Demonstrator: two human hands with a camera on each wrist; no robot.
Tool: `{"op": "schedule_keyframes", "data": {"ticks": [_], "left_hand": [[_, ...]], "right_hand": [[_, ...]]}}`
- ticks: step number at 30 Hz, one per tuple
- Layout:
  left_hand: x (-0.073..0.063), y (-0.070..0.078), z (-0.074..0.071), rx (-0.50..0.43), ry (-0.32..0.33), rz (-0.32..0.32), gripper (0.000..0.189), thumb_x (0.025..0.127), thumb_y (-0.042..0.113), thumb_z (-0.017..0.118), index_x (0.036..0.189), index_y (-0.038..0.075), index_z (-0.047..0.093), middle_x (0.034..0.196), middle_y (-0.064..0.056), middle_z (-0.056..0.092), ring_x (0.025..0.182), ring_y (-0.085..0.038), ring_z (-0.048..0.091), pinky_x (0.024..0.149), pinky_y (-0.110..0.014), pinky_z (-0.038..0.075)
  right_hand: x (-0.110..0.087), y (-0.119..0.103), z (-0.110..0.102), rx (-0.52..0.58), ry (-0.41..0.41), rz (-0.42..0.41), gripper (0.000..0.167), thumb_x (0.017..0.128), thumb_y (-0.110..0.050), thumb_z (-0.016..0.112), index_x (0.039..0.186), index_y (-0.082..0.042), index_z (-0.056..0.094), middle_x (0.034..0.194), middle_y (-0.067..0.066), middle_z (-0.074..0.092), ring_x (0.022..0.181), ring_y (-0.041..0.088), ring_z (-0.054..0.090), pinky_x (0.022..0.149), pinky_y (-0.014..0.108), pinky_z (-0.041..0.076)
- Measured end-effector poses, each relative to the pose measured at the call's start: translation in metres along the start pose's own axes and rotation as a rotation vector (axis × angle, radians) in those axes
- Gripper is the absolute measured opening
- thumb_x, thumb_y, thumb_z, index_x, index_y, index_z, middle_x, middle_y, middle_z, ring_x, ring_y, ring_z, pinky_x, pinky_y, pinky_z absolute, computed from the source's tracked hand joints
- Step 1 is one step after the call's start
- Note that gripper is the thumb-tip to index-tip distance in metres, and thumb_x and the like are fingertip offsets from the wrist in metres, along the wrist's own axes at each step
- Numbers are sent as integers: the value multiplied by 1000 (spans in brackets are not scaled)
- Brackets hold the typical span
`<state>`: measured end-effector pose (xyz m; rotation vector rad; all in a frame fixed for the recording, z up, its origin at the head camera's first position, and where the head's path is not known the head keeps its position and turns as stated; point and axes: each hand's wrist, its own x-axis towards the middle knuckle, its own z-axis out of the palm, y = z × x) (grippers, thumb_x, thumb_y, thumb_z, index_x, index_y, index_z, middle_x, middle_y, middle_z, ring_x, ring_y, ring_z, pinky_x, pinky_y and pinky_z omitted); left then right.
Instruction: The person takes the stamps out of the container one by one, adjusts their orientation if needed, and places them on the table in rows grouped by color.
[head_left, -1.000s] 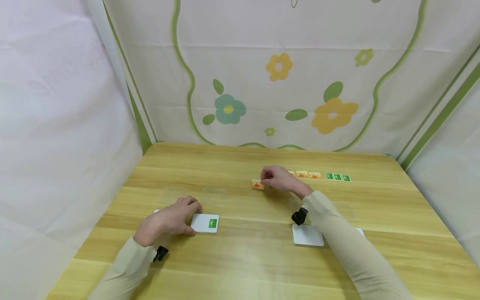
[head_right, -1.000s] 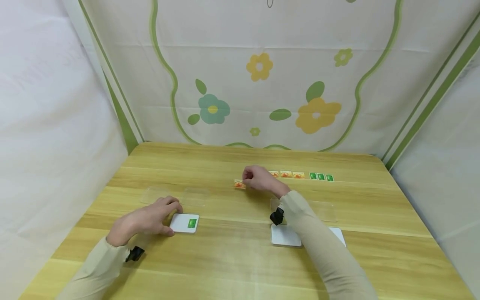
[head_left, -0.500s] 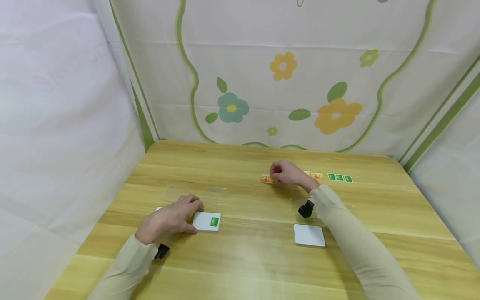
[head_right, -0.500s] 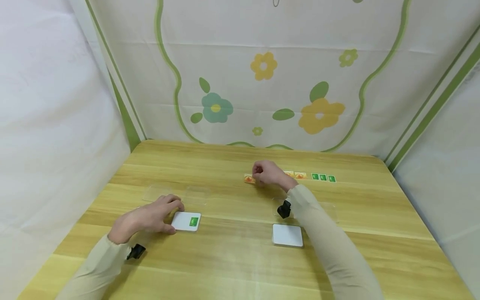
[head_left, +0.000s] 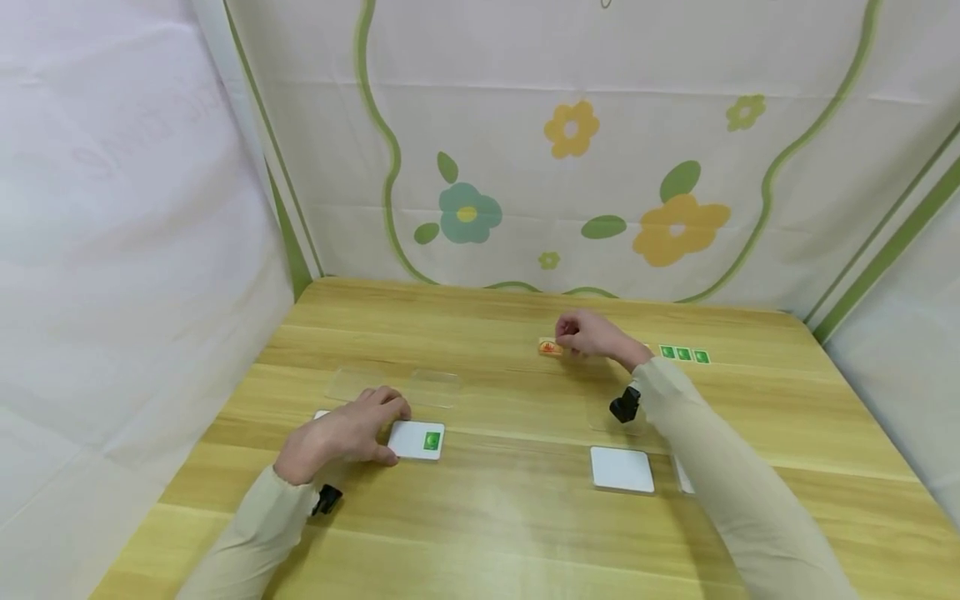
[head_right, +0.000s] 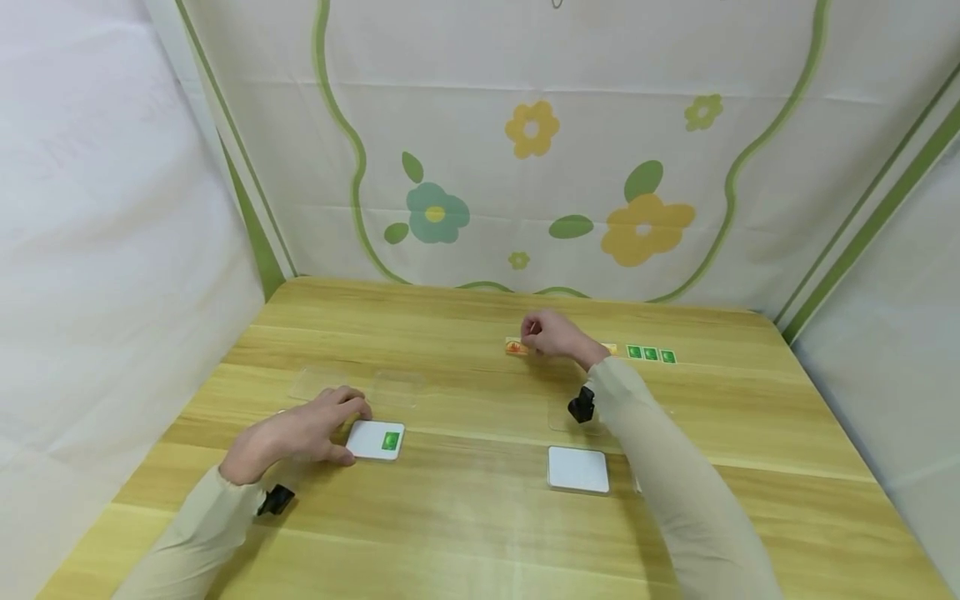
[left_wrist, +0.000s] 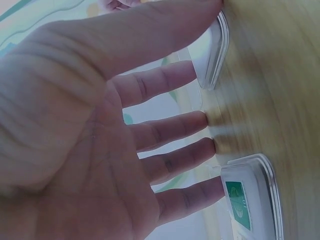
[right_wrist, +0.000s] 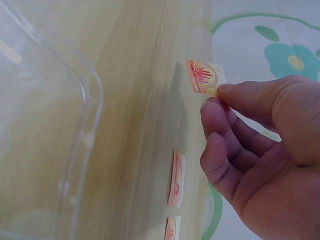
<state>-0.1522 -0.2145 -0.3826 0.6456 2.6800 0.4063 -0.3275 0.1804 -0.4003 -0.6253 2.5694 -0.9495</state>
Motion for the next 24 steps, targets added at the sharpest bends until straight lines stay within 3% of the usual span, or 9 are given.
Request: {"op": "schedule_keyframes", "data": {"ticks": [16,24], "left_hand": [[1,1,2,-1,2,-5,49,80,24,82,119,14,56,139,-12,46,120,-31,45,95,-48,44],[2,1,1,4,6,2,48,80,24,83,119,14,56,138,-12,46,120,-31,45,95,-48,45]], "right_hand": [[6,20,-4,-27,45,34,6,95,-9,60,95,-3,62,89,15,66,69,24,65,56,29,47],[10,22,-2,-87,96,36,6,93,-9,61,91,-4,63,87,13,67,68,21,61,60,28,47]]}}
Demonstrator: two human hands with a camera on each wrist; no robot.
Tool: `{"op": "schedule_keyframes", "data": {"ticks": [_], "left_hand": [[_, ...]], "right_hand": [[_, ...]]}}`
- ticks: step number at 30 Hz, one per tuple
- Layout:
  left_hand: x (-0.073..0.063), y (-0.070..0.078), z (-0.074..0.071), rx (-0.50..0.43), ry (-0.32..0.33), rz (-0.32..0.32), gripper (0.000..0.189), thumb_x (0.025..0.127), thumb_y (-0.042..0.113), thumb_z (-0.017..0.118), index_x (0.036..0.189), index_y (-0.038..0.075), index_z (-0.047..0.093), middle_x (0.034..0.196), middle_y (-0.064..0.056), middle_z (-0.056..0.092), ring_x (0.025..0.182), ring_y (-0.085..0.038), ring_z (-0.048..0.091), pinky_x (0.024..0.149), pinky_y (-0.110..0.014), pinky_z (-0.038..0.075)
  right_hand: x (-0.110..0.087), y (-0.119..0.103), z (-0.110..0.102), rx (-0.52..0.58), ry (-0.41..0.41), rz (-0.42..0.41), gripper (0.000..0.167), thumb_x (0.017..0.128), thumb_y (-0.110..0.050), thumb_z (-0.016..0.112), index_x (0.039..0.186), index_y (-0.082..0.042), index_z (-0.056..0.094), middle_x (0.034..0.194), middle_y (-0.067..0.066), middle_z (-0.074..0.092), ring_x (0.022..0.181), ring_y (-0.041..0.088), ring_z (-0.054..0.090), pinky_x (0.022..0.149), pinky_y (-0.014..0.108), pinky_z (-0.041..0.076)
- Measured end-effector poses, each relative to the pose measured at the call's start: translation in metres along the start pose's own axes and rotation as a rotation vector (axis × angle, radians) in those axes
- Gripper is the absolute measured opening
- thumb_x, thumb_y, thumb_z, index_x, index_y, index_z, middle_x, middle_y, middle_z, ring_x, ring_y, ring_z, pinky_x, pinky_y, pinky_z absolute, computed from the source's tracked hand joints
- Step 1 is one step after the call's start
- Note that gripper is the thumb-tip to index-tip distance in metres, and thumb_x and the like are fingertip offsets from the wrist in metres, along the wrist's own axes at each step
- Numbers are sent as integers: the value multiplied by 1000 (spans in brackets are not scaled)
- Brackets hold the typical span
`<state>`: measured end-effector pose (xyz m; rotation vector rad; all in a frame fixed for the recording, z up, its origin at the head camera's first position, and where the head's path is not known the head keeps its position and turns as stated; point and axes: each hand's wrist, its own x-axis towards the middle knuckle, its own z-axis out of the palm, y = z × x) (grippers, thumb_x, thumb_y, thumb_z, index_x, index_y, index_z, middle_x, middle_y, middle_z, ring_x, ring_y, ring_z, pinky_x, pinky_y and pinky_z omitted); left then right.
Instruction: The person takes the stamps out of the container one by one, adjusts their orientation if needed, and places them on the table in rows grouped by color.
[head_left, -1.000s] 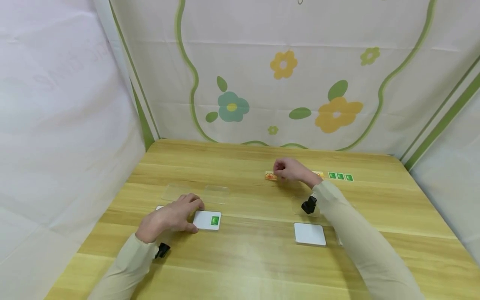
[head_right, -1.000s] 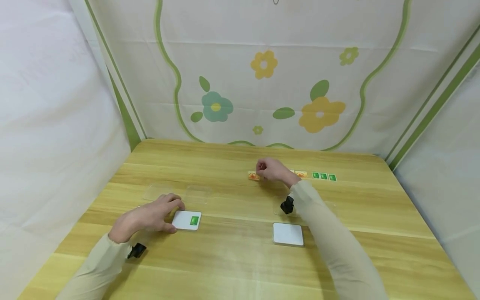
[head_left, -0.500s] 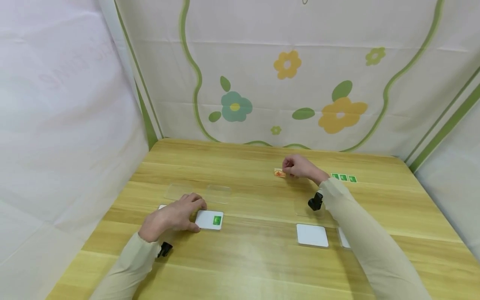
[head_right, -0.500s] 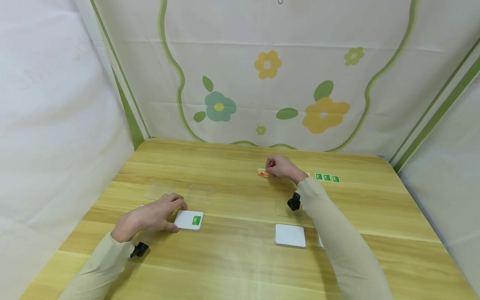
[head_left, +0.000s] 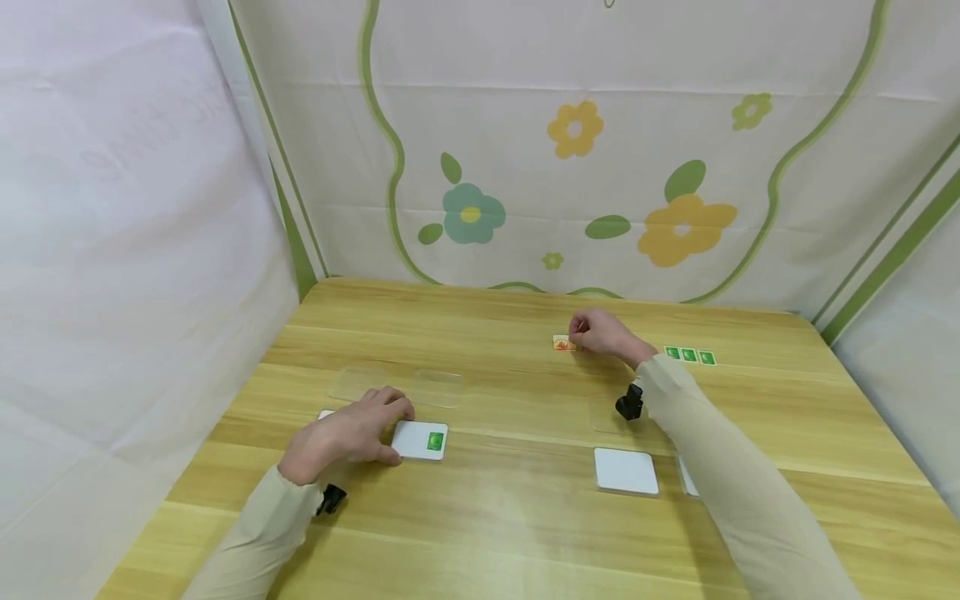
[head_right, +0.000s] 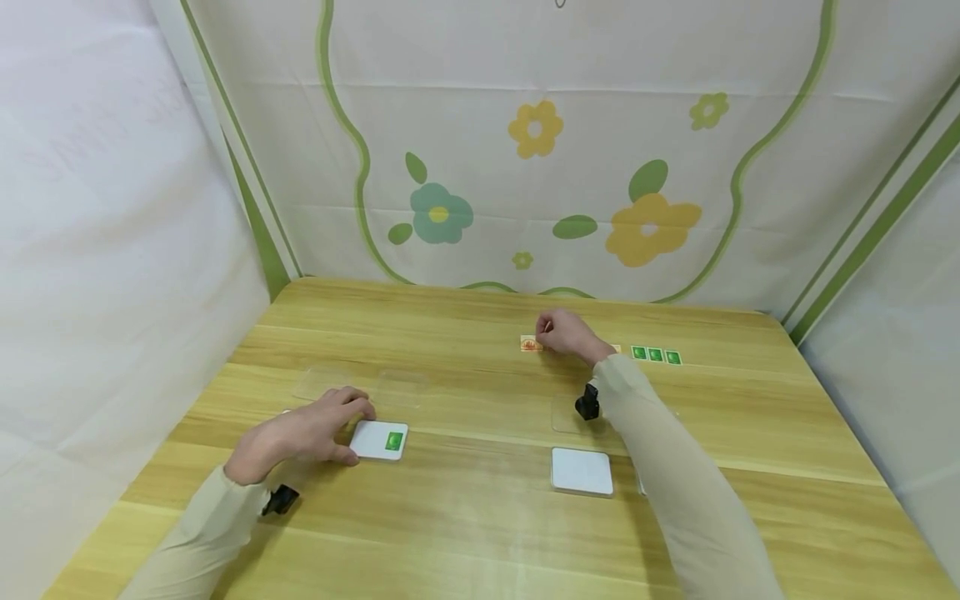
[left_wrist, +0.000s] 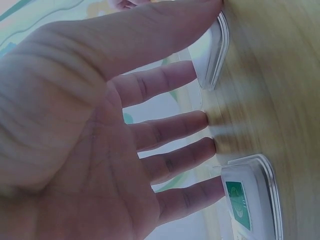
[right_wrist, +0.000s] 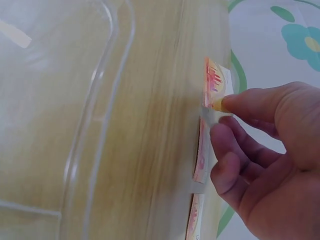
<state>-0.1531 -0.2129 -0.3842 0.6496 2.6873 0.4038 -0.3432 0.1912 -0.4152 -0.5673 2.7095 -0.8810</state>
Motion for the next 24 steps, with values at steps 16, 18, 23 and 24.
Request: {"op": "schedule_keyframes", "data": {"ticks": [16,18,23,24], "left_hand": [[0,0,-1,-1,-11,-5,48,81,25,82,120,13,55,139,-13,46,122,-32,44,96,-48,44],[-1,1,-1,3,-9,1,48,81,24,82,119,13,55,139,-13,46,121,-32,45,96,-48,44],[-1,1,0,-4,-10,1,49,81,24,82,120,13,55,139,-12,46,122,-33,44,97,-48,43],[-1,1,0,-7,-11,-2,49,81,24,82,120,13,55,139,-12,46,122,-32,44,97,-48,43]], "right_hand": [[6,1,9,-115,38,9,5,87,-8,61,89,-6,64,89,11,67,77,22,57,68,32,45],[5,1,9,-120,42,15,5,87,-8,60,89,-6,64,89,11,67,77,22,57,69,32,46],[4,-2,9,-134,57,23,5,87,-7,59,90,-5,63,89,12,67,76,22,56,68,33,46],[4,-3,9,-134,62,26,5,88,-8,59,90,-5,63,90,13,67,76,22,56,68,33,46]]}}
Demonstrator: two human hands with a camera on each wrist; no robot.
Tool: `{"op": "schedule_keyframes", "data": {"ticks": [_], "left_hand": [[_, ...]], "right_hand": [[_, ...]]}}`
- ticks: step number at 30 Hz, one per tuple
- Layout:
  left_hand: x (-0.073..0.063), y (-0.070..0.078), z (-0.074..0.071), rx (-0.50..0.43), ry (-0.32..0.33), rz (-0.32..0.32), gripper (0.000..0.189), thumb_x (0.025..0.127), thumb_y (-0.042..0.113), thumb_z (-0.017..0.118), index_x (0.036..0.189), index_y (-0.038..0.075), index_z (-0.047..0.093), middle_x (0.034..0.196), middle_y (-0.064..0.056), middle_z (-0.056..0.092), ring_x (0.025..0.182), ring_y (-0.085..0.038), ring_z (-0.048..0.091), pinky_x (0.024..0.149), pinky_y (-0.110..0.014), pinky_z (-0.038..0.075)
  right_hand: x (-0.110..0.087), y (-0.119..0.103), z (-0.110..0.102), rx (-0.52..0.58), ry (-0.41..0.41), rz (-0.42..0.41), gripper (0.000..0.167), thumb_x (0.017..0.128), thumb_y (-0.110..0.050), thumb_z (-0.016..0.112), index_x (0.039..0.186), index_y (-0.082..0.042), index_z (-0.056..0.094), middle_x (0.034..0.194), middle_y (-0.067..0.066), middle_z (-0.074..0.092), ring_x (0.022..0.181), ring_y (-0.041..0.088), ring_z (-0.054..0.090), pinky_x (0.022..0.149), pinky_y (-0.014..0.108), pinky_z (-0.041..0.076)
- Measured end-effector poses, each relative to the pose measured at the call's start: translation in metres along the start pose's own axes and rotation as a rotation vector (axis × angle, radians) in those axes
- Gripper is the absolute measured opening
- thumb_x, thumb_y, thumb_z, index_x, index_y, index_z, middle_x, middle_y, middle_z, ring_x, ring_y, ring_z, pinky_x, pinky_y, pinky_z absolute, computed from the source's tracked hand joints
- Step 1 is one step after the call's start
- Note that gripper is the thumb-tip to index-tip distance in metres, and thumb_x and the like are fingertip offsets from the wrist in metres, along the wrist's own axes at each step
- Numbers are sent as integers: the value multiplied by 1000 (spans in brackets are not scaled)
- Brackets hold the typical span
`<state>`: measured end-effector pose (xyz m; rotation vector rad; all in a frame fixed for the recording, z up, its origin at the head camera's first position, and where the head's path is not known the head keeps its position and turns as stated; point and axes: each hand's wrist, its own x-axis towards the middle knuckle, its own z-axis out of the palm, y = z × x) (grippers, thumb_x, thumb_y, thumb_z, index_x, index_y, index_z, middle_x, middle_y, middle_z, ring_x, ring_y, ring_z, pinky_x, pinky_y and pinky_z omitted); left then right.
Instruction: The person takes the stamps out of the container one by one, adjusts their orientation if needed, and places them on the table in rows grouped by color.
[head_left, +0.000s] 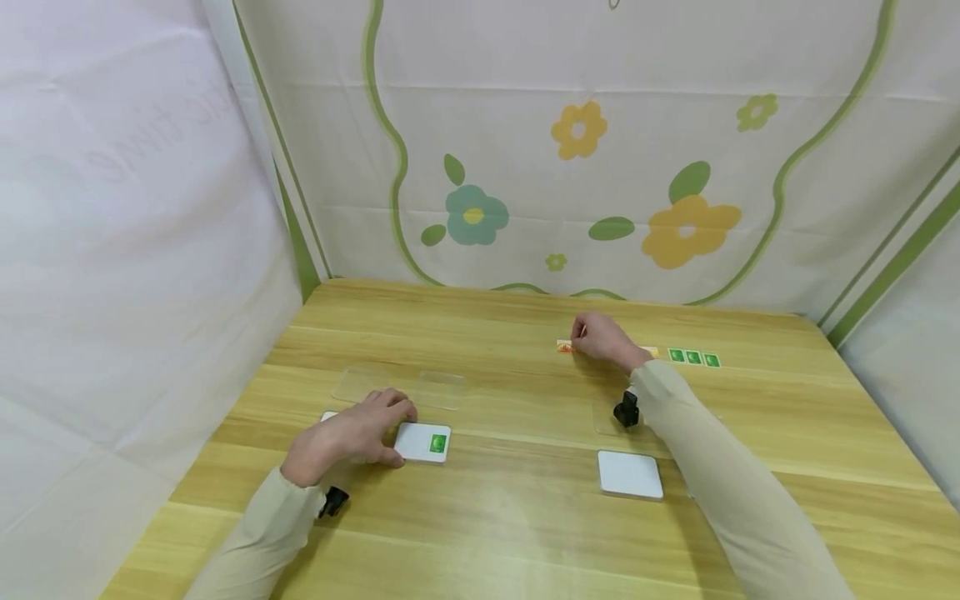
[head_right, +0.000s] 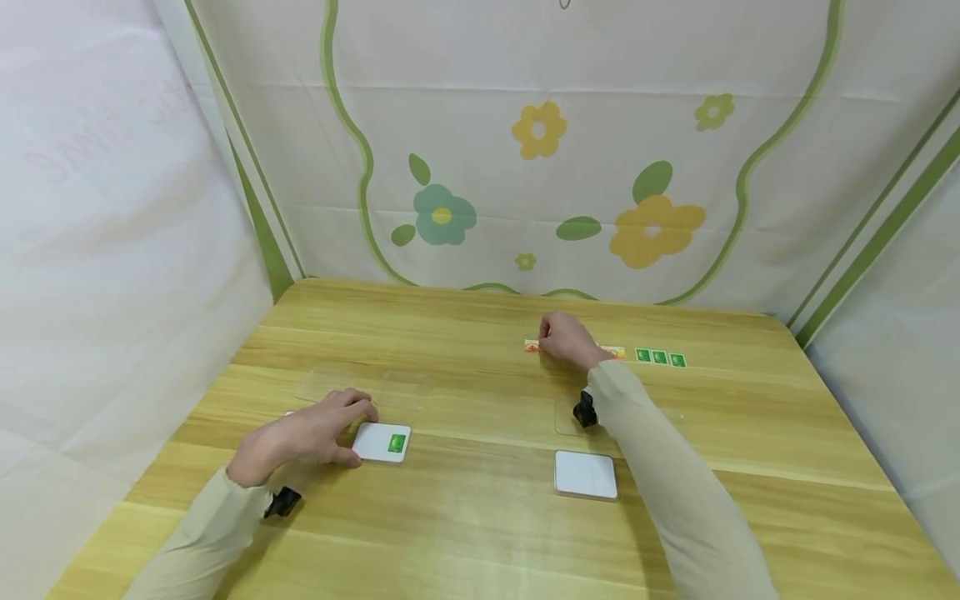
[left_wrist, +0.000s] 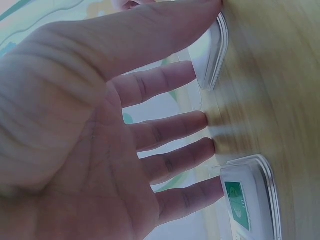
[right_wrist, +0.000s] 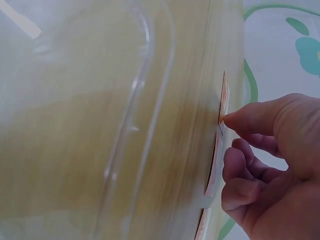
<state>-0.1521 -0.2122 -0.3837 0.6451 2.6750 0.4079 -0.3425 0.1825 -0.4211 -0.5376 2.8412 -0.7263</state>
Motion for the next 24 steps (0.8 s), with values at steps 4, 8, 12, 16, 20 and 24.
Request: {"op": "schedule_keyframes", "data": {"ticks": [4,8,12,16,20,24], "left_hand": [[1,0,0,-1,-1,-3,49,81,24,81,121,13,54,140,-12,45,122,-32,44,96,-48,43],[0,-1,0,7,3,-9,49,81,24,81,120,14,54,140,-11,45,121,-31,44,95,-48,44],[1,-1,-1,6,2,-8,49,81,24,82,120,15,54,141,-12,44,122,-32,44,95,-48,44],[1,-1,-1,8,1,-7,48,81,24,81,120,14,55,141,-12,44,122,-32,44,95,-48,44],[0,0,-1,12,1,1,48,81,24,82,120,14,55,140,-13,45,120,-32,44,94,-49,44],[0,0,-1,8,3,6,49,81,24,81,120,13,55,140,-13,45,120,-32,45,94,-49,44]], "right_hand": [[-3,-2,-1,26,11,32,7,91,-11,57,93,-6,62,93,13,66,77,23,56,65,32,45],[-5,-5,-2,55,24,45,9,92,-15,57,95,-7,61,95,13,65,76,22,56,63,31,44],[-8,-9,-3,67,33,24,11,93,-15,57,96,-6,62,95,13,66,76,21,57,62,29,45],[-11,-18,-1,105,49,0,14,94,-17,56,98,-5,63,96,14,67,76,21,59,63,30,46],[-14,-31,3,162,75,-33,16,95,-17,55,99,-5,64,94,13,68,75,21,61,65,30,47],[-18,-45,7,189,69,-35,16,97,-18,56,100,-5,63,92,12,67,75,20,61,65,30,47]]}}
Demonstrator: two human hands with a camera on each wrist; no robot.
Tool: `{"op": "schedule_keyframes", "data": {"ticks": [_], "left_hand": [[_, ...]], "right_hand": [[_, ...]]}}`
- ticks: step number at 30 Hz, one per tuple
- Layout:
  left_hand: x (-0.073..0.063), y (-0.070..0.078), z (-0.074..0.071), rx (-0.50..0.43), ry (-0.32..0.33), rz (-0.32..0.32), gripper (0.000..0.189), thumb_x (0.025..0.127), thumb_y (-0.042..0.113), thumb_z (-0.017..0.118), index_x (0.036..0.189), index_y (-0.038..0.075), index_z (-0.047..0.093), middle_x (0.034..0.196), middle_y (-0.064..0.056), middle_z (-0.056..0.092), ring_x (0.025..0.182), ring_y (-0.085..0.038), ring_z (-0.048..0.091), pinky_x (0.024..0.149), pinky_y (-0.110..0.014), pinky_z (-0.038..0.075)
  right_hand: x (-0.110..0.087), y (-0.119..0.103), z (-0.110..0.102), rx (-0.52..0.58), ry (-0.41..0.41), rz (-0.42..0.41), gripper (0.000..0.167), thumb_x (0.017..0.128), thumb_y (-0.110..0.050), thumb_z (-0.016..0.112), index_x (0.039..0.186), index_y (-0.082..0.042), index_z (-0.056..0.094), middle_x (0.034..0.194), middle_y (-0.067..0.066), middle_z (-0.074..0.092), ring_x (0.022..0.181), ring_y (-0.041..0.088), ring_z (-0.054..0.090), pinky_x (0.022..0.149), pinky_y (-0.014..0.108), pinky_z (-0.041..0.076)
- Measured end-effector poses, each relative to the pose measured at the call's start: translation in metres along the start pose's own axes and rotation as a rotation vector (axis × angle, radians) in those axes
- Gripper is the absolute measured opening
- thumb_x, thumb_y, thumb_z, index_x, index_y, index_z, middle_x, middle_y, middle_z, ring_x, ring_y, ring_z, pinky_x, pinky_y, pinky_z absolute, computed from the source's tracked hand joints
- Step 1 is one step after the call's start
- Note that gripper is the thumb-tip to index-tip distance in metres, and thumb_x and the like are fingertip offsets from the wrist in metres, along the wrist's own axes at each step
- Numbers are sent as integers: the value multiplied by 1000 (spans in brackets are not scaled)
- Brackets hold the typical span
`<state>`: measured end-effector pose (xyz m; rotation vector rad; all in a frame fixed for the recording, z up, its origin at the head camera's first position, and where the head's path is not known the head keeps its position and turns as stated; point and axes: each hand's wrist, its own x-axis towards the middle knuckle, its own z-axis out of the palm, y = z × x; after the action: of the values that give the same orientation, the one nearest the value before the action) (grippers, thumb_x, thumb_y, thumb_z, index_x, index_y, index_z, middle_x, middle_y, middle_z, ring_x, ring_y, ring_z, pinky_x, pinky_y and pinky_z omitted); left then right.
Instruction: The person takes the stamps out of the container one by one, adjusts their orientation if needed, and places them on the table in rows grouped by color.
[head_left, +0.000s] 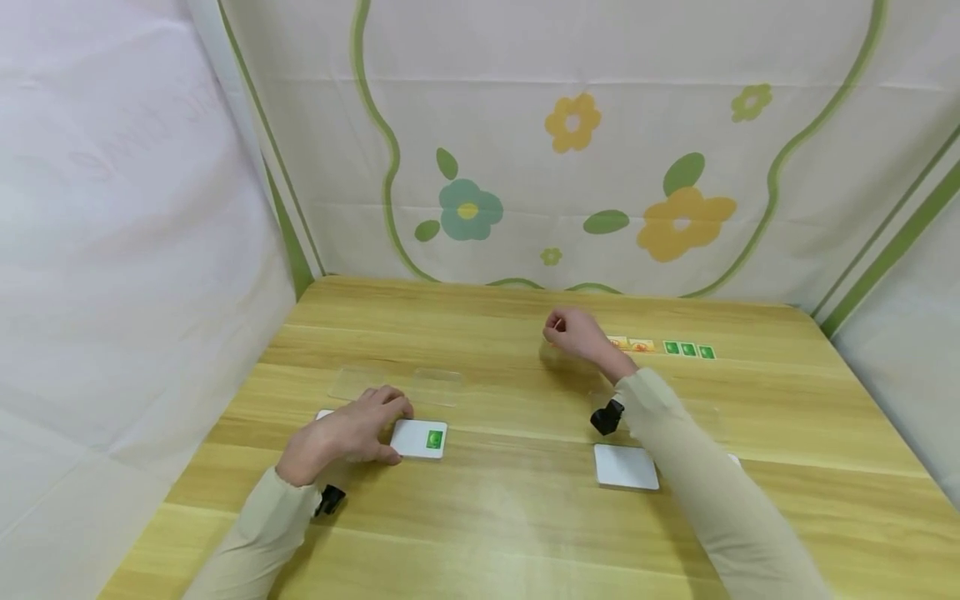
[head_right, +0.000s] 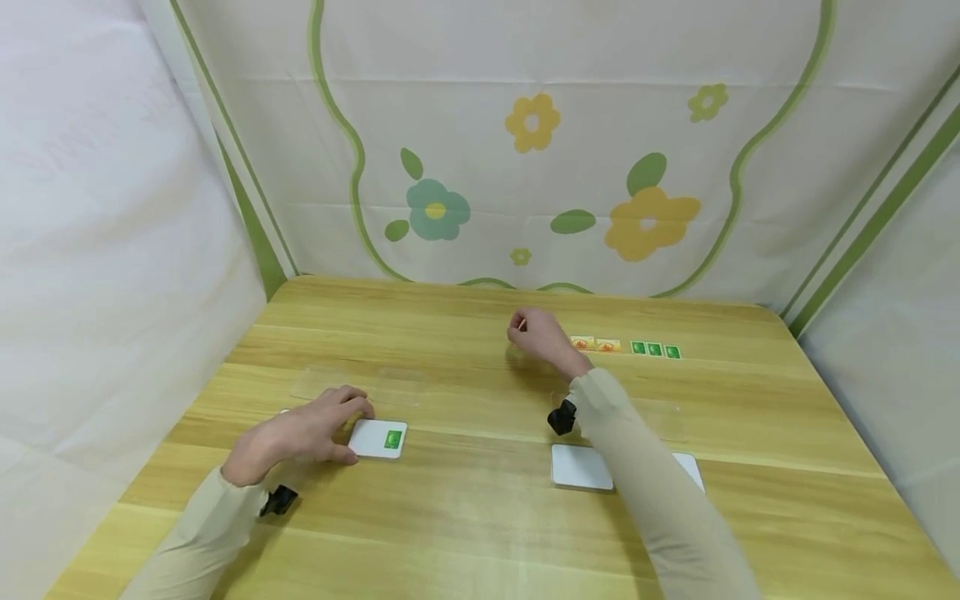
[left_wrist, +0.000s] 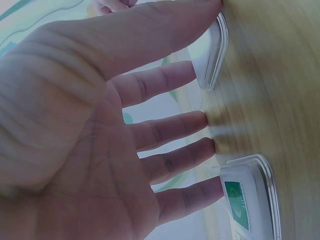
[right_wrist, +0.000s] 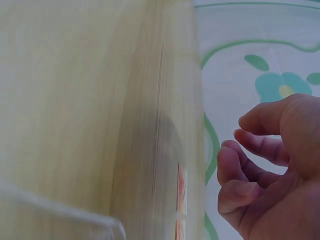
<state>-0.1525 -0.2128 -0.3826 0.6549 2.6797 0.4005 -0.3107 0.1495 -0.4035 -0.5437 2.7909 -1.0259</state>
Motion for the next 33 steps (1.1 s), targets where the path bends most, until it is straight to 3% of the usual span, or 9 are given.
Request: {"op": "schedule_keyframes", "data": {"ticks": [24,33], "left_hand": [[2,-2,1,-6,3,3,46,81,25,82,118,14,56,140,-14,46,122,-33,45,96,-51,44],[1,0,0,0,-1,1,47,81,25,81,119,14,55,139,-13,45,122,-34,44,95,-51,44]], "right_hand": [[-24,-48,28,42,-32,-22,20,96,-21,57,107,-6,64,92,10,65,76,19,56,66,29,45],[-35,-70,44,90,-114,-42,18,97,-23,58,106,-10,66,95,6,66,78,17,57,66,28,47]]}}
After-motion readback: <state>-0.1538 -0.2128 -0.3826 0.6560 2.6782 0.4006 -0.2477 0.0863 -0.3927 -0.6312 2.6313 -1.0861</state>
